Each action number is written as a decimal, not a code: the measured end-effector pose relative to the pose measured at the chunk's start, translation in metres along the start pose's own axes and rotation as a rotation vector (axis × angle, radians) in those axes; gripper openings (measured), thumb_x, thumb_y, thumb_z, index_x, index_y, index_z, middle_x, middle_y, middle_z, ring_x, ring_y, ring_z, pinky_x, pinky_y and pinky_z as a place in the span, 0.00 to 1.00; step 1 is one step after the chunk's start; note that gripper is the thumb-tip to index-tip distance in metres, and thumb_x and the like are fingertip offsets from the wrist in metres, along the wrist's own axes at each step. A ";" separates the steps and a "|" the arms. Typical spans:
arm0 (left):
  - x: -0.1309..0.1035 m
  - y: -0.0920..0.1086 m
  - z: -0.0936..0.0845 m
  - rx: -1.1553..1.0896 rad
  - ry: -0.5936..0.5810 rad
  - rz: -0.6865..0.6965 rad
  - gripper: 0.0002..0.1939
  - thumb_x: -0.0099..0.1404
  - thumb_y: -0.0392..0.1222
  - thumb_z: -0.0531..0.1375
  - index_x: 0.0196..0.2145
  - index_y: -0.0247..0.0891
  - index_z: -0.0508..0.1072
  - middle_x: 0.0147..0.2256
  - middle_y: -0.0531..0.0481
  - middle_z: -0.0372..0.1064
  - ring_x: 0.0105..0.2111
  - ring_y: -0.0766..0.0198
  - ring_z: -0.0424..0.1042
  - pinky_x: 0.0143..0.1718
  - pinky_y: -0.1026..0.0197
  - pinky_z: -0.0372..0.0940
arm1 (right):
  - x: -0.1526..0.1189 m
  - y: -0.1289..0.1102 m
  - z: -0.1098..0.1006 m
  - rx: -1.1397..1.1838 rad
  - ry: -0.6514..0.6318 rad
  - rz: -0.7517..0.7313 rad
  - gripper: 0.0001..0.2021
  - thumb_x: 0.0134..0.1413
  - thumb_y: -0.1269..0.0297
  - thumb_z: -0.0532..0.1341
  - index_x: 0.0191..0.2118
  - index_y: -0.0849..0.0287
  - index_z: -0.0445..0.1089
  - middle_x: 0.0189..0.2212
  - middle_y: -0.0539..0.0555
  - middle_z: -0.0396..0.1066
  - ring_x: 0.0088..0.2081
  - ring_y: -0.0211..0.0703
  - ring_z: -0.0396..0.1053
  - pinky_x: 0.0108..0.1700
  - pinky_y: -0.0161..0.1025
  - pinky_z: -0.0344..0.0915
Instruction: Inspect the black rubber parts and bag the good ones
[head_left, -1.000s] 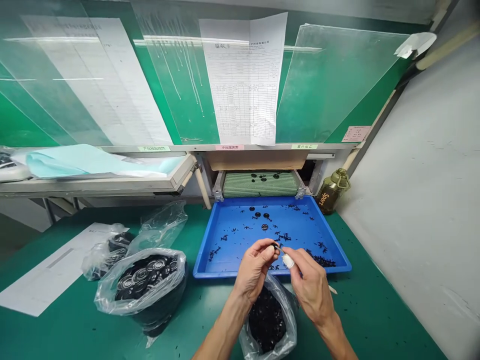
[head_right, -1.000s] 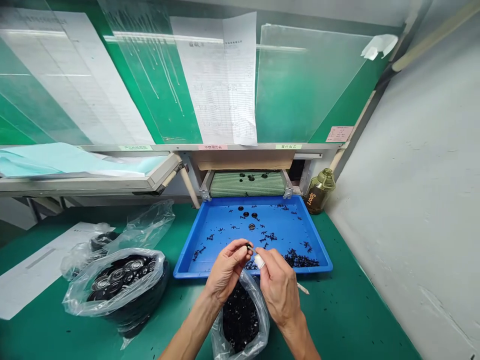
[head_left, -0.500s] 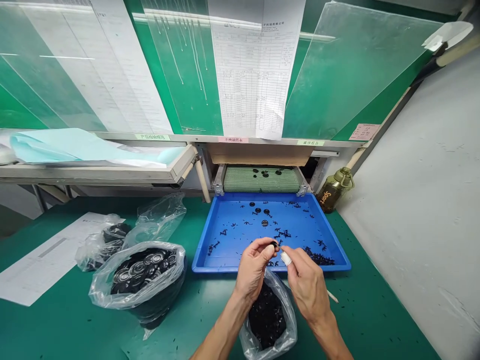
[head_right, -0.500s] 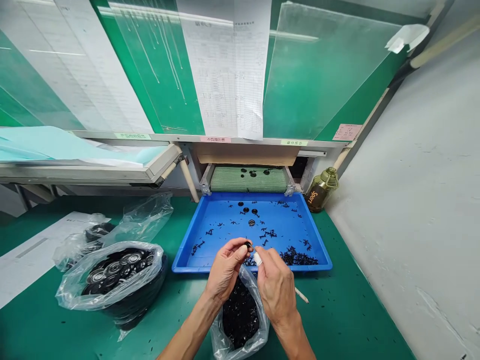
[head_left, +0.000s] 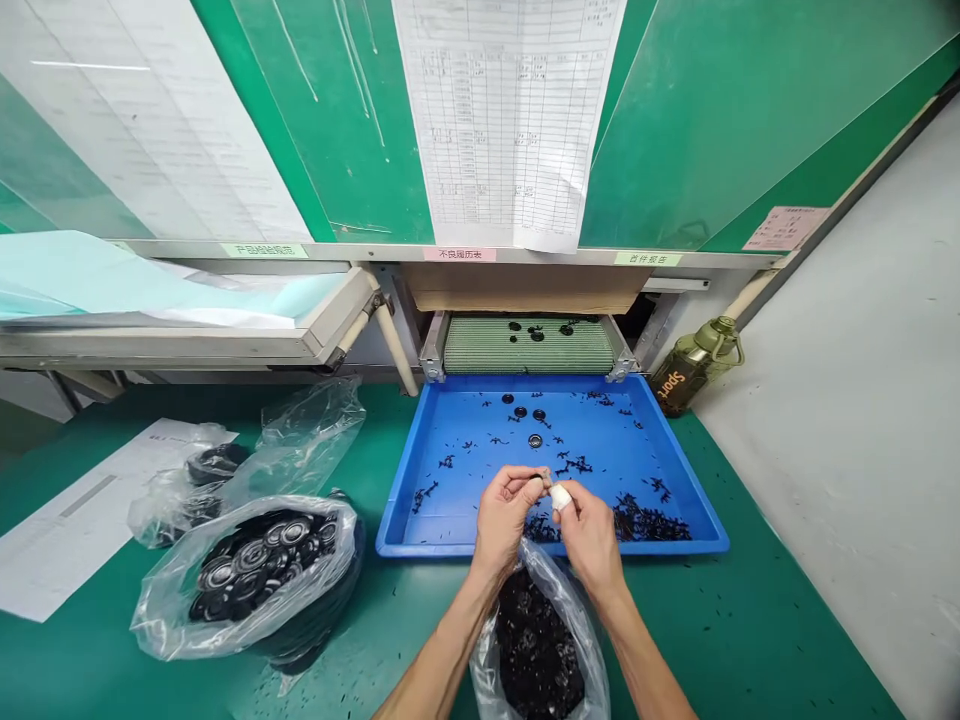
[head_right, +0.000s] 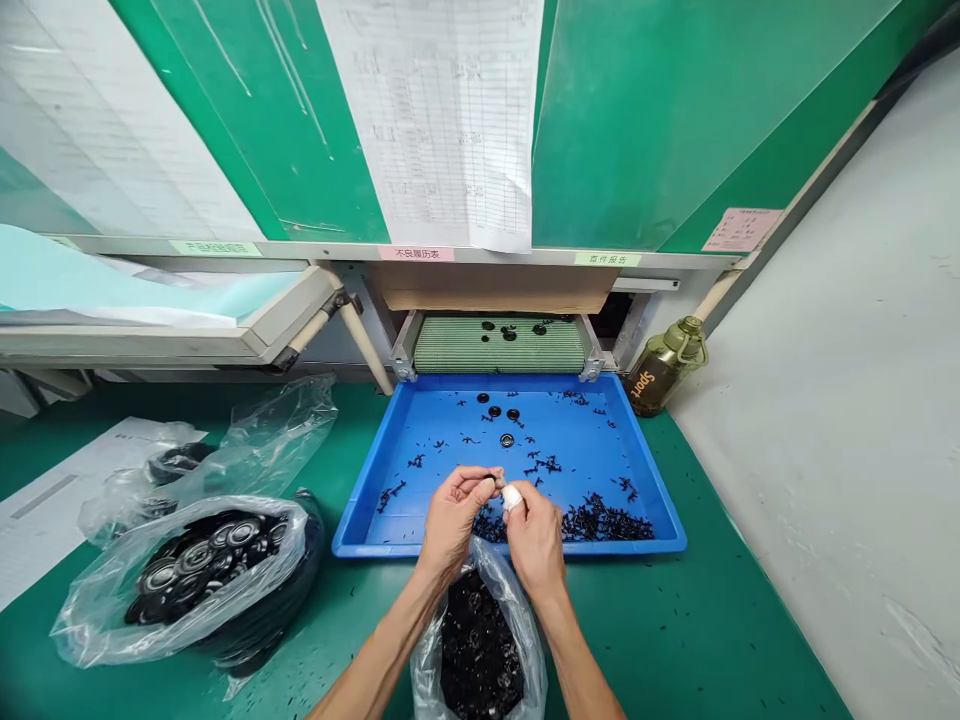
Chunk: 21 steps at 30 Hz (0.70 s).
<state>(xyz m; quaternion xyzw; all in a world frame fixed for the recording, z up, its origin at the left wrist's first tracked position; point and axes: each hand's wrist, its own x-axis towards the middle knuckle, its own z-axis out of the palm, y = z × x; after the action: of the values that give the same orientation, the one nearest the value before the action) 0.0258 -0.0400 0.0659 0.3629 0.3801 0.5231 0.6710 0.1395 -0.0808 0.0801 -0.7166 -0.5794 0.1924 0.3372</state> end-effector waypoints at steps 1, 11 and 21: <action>0.006 -0.003 -0.005 0.035 0.006 -0.018 0.09 0.53 0.40 0.65 0.32 0.36 0.72 0.36 0.44 0.75 0.33 0.64 0.73 0.38 0.61 0.65 | 0.006 0.006 0.003 -0.058 -0.009 0.019 0.13 0.55 0.72 0.47 0.31 0.59 0.68 0.19 0.48 0.66 0.21 0.36 0.62 0.24 0.31 0.51; 0.153 0.049 -0.028 0.876 0.095 0.255 0.11 0.60 0.34 0.48 0.31 0.39 0.69 0.30 0.49 0.72 0.30 0.62 0.69 0.32 0.61 0.63 | 0.021 0.058 0.026 -0.457 -0.186 0.025 0.13 0.56 0.77 0.50 0.38 0.56 0.68 0.32 0.53 0.73 0.28 0.40 0.71 0.26 0.33 0.50; 0.259 0.071 0.012 1.331 0.058 0.474 0.14 0.64 0.42 0.51 0.41 0.35 0.73 0.40 0.37 0.64 0.47 0.44 0.61 0.45 0.50 0.57 | 0.019 0.067 0.032 -0.384 -0.180 -0.027 0.13 0.54 0.77 0.49 0.36 0.56 0.67 0.29 0.53 0.72 0.25 0.38 0.69 0.23 0.31 0.50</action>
<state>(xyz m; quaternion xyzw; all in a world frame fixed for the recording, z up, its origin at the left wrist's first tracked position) 0.0486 0.2258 0.1006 0.7549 0.5477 0.3212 0.1640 0.1698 -0.0611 0.0129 -0.7399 -0.6427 0.1371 0.1439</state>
